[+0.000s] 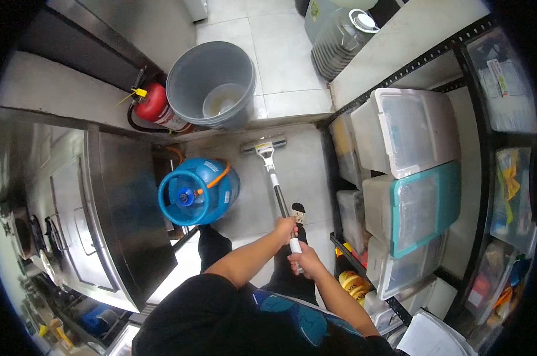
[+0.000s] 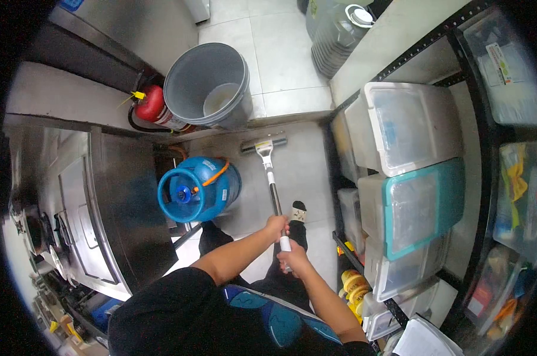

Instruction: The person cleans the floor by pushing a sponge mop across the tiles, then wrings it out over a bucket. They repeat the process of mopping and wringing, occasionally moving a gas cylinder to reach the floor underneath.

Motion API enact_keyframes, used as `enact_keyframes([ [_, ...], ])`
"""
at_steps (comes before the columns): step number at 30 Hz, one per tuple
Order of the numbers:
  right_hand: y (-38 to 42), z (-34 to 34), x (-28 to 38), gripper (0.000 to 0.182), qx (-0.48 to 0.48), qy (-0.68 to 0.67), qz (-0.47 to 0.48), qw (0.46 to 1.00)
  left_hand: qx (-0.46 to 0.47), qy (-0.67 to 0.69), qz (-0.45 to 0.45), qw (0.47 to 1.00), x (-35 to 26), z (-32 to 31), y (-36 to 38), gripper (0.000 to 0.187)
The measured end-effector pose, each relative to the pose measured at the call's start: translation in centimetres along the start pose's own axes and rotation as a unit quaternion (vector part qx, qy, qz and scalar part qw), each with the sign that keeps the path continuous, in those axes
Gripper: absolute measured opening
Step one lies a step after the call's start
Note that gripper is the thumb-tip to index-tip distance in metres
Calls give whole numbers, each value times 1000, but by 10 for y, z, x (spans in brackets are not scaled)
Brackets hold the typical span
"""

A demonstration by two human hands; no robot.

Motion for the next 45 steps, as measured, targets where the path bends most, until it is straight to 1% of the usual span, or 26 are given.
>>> enact_keyframes([
  [4,-30,-5,-19,51,22,-1,13,1000,-41,-22,-31,998,-2,21,-22,8],
  [7,-48,-22,-22,51,-10,-12,16,1000,-29,-63,-15,997,-16,38,-35,9],
  [8,-52,-29,-20,58,20,-23,7,999,-19,-79,-30,996,-20,42,-39,10],
  [11,-44,-43,-23,66,16,-147,-58,987,-14,-72,-40,996,-21,48,-38,11],
  [14,-41,-41,-21,70,137,-238,-79,958,-11,-64,-36,997,-27,39,-22,10],
  [15,-36,-39,-20,70,134,-235,-83,959,-11,-51,-36,998,-23,37,-23,8],
  [17,-22,-35,-18,70,125,-228,-91,961,-11,-25,-37,999,-14,35,-20,11],
  [18,-23,-33,-18,68,118,-218,-95,964,3,-28,-27,999,-13,33,-17,11],
  [21,-31,-30,-19,63,96,-188,-105,972,-50,-43,-43,997,-11,37,-33,12],
  [23,-45,-29,-16,54,106,-195,-101,970,-38,-75,-45,995,-20,38,-47,12],
  [27,-62,-30,-33,38,167,-243,-120,948,-34,-128,-28,991,-23,48,-62,14],
  [28,-66,-30,-40,30,194,-238,-102,946,-34,-148,-48,987,-30,52,-68,13],
  [30,-72,-39,-43,29,223,-290,-124,922,-29,-187,-86,978,-42,61,-96,12],
  [31,-74,-43,-46,28,236,-315,-136,909,-35,-167,-78,982,-46,63,-109,13],
  [32,-77,-44,-47,31,221,-298,-115,921,-42,-147,-69,986,-55,62,-119,14],
  [33,-77,-39,-44,30,206,-280,-104,932,-49,-128,-61,989,-62,61,-122,15],
  [35,-69,-25,-33,29,178,-246,-82,949,-5,-95,-14,995,-62,44,-112,16],
  [36,-49,-21,-18,21,183,-250,-76,948,17,-80,8,997,-58,37,-108,17],
  [37,-39,-10,-20,22,188,-226,-59,954,66,-114,10,991,-52,31,-98,22],
  [39,11,3,-14,25,154,-148,-50,976,165,-179,9,970,-33,23,-87,33],
  [40,38,10,-13,27,137,-104,-30,985,166,-247,-3,955,-40,20,-60,37],
  [42,96,26,-17,31,110,1,7,994,164,-375,-32,912,-58,17,21,47],
  [43,128,30,-19,32,100,59,23,993,69,-384,-133,911,-73,24,20,50],
  [44,167,28,-17,31,87,88,24,992,-27,-382,-232,894,-87,34,14,54],
  [45,208,24,-15,30,73,119,24,990,-109,-408,-383,822,-111,39,13,55],
])
Point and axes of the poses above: each hand's wrist, its own y-axis away from the middle knuckle, its own z-axis out of the back of the hand, x = y × z, the point moved 5 cm from there along -y, towards the middle knuckle
